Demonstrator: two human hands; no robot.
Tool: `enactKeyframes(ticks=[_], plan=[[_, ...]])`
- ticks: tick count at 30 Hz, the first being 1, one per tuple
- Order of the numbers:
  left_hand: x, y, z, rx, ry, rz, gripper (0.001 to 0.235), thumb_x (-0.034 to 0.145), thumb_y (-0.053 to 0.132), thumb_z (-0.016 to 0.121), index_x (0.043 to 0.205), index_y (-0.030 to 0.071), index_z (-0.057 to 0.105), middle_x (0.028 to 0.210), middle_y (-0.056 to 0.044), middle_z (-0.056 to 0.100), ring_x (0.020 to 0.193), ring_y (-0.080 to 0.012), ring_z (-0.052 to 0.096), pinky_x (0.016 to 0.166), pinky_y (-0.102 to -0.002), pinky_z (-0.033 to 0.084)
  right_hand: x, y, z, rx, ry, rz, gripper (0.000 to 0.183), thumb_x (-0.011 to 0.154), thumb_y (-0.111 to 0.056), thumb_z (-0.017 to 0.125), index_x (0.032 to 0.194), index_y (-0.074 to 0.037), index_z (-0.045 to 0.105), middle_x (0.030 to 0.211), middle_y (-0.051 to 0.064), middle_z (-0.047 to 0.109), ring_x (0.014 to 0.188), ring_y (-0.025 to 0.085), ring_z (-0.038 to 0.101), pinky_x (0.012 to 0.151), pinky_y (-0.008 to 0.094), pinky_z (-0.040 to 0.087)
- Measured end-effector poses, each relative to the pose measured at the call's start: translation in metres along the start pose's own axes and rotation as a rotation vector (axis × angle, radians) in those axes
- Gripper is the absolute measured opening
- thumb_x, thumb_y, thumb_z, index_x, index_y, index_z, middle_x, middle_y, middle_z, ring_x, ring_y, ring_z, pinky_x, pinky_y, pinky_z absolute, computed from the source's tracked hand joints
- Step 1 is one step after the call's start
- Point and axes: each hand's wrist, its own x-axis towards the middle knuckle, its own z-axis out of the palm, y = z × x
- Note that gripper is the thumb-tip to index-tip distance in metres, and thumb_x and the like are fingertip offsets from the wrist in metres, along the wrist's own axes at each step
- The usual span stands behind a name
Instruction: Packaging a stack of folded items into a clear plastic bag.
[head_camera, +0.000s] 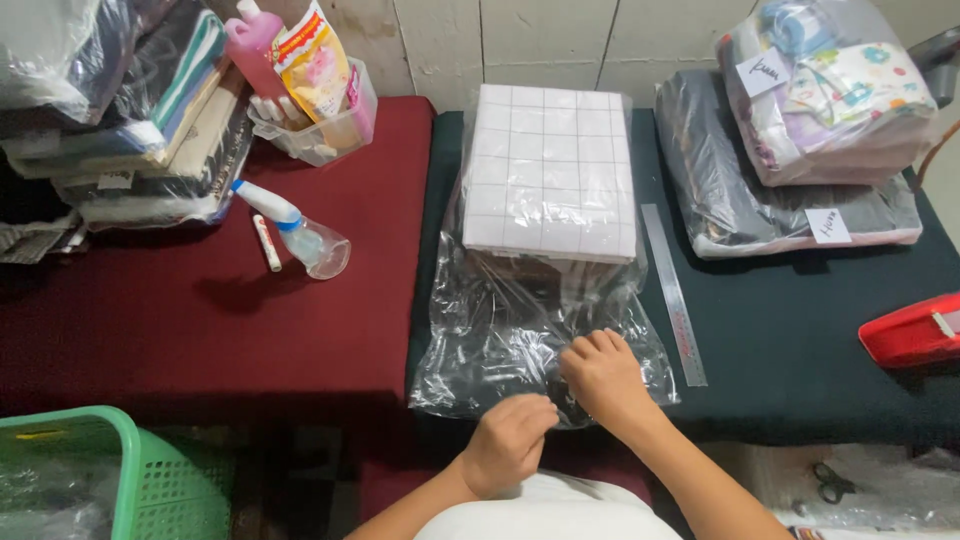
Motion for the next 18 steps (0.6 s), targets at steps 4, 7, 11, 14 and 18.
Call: enactKeyframes(ticks=[4,7,11,14,18], plan=[[-0.01,-0.011,0.011,0.019,-0.073,-0.062,0.028,0.077,-0.009,0.065,0.104,-0.002,0.066,0.113,-0.016,0.068,0.113,-0.0379,0.067,0.1,-0.046,0.056,0.013,-0.007,-0.005,0.039,-0.004,0.024,0.026,0.074,-0.018,0.081,0.093,-0.012,0.065,0.09,0.005,0.063,0.093,0.029,0.059,0.084,0.042,0.05],[-0.011,-0.02,0.02,0.072,-0.095,-0.15,0.029,0.078,-0.009,0.064,0.106,-0.002,0.067,0.115,-0.017,0.069,0.113,-0.038,0.066,0.098,-0.046,0.056,0.005,-0.003,0.007,0.066,0.01,-0.011,0.025,0.068,-0.014,0.078,0.088,-0.011,0.064,0.086,0.007,0.062,0.088,0.031,0.06,0.082,0.043,0.05],[0.005,-0.03,0.029,0.254,-0.106,-0.203,0.04,0.077,-0.006,0.063,0.116,-0.002,0.068,0.122,-0.017,0.069,0.114,-0.0349,0.062,0.097,-0.047,0.049,0.003,-0.004,-0.001,0.13,0.12,0.076,0.019,0.076,-0.003,0.074,0.089,-0.008,0.062,0.089,0.008,0.063,0.087,0.031,0.061,0.075,0.04,0.051],[0.037,-0.042,0.032,0.345,-0.087,-0.208,0.047,0.075,-0.005,0.06,0.122,-0.002,0.066,0.126,-0.018,0.066,0.113,-0.037,0.058,0.099,-0.048,0.046,0.013,-0.026,-0.058,0.295,0.318,-0.011,0.022,0.076,0.004,0.068,0.093,-0.006,0.06,0.094,0.008,0.064,0.09,0.031,0.063,0.076,0.041,0.05],[0.065,-0.065,0.039,0.311,-0.082,-0.179,0.049,0.074,-0.001,0.063,0.124,-0.002,0.063,0.121,-0.019,0.064,0.11,-0.0387,0.056,0.095,-0.05,0.044,-0.005,-0.03,-0.077,0.285,0.309,-0.175,0.027,0.069,-0.004,0.072,0.095,-0.006,0.063,0.088,0.009,0.062,0.081,0.032,0.059,0.071,0.042,0.05]])
